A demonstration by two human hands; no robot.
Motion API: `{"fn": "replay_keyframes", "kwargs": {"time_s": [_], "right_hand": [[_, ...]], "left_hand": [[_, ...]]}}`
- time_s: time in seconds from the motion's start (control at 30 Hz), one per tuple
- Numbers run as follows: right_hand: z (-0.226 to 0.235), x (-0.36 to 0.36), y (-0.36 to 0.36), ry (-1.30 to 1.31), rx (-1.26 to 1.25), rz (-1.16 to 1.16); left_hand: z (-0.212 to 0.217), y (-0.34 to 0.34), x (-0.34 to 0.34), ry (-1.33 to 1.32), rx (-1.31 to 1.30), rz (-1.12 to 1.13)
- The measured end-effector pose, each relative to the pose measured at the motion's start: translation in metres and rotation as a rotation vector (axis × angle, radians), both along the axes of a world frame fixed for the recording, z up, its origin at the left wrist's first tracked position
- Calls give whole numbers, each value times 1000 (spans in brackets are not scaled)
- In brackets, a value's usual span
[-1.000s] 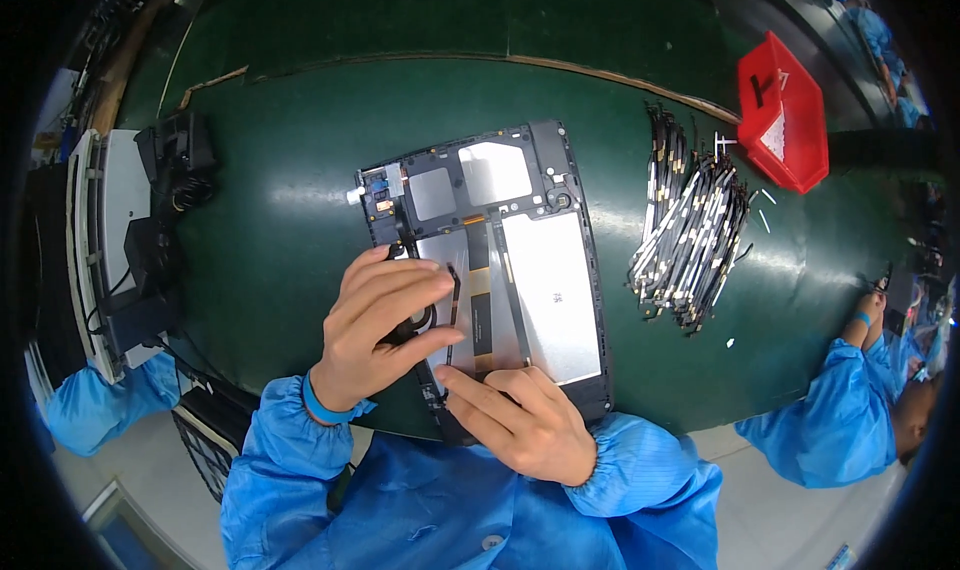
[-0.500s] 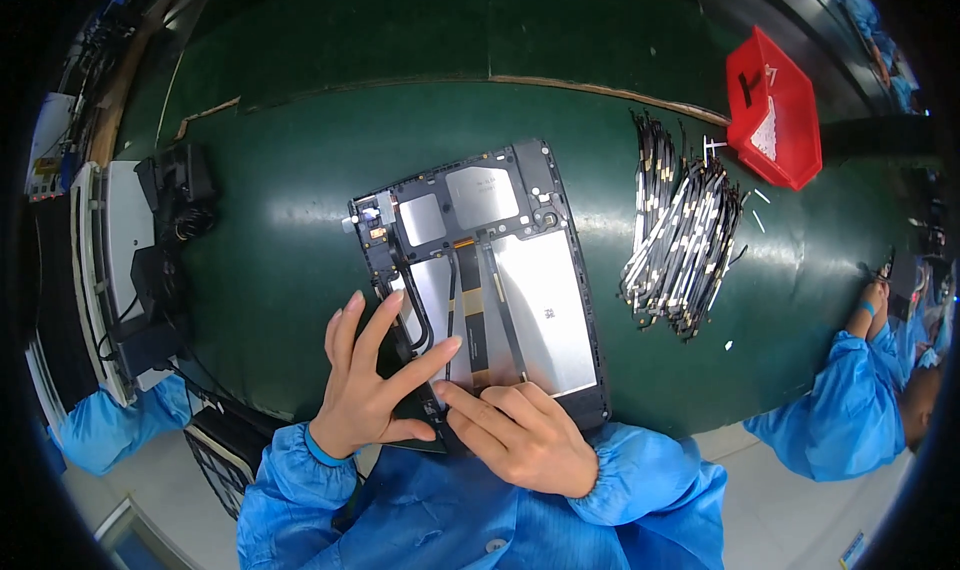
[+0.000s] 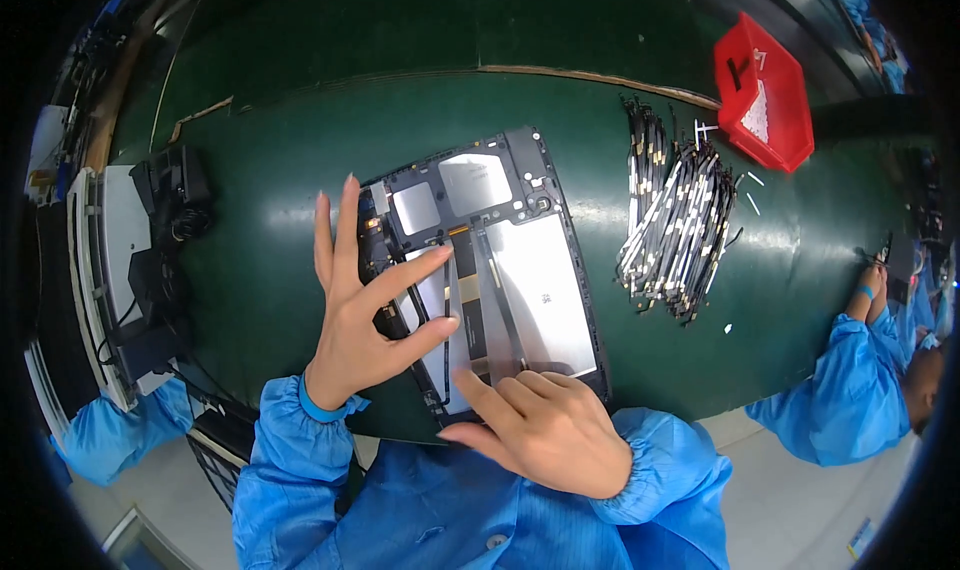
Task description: The person assembles internal components and ribbon cables into a tablet chassis by hand, using tweezers to manipulate the small parts.
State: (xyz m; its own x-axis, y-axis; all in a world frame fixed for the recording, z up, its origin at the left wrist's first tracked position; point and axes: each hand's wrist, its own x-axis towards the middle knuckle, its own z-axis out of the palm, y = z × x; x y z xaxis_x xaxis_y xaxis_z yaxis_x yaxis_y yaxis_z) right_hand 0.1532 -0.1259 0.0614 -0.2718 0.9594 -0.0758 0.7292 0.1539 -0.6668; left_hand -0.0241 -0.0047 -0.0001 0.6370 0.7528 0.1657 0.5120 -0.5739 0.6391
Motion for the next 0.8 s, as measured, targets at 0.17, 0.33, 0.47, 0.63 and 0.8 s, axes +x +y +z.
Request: {"fn": "replay_keyframes", "kwargs": {"time_s": [0.17, 0.33, 0.47, 0.63, 0.8], "right_hand": [[-10, -10, -1, -292, 99, 120], [-4, -16, -17, -319, 47, 199], [-6, -21, -31, -294, 31, 189], [-7, -17, -34, -248, 68, 122], [-4, 26, -30, -97, 183, -171]], "left_hand": [[0, -1, 3, -59, -109, 42], [-2, -2, 1, -99, -141, 62], [1, -5, 3, -116, -119, 104], [1, -12, 12, -71, -43, 186], [2, -37, 5, -260, -149, 318]]}}
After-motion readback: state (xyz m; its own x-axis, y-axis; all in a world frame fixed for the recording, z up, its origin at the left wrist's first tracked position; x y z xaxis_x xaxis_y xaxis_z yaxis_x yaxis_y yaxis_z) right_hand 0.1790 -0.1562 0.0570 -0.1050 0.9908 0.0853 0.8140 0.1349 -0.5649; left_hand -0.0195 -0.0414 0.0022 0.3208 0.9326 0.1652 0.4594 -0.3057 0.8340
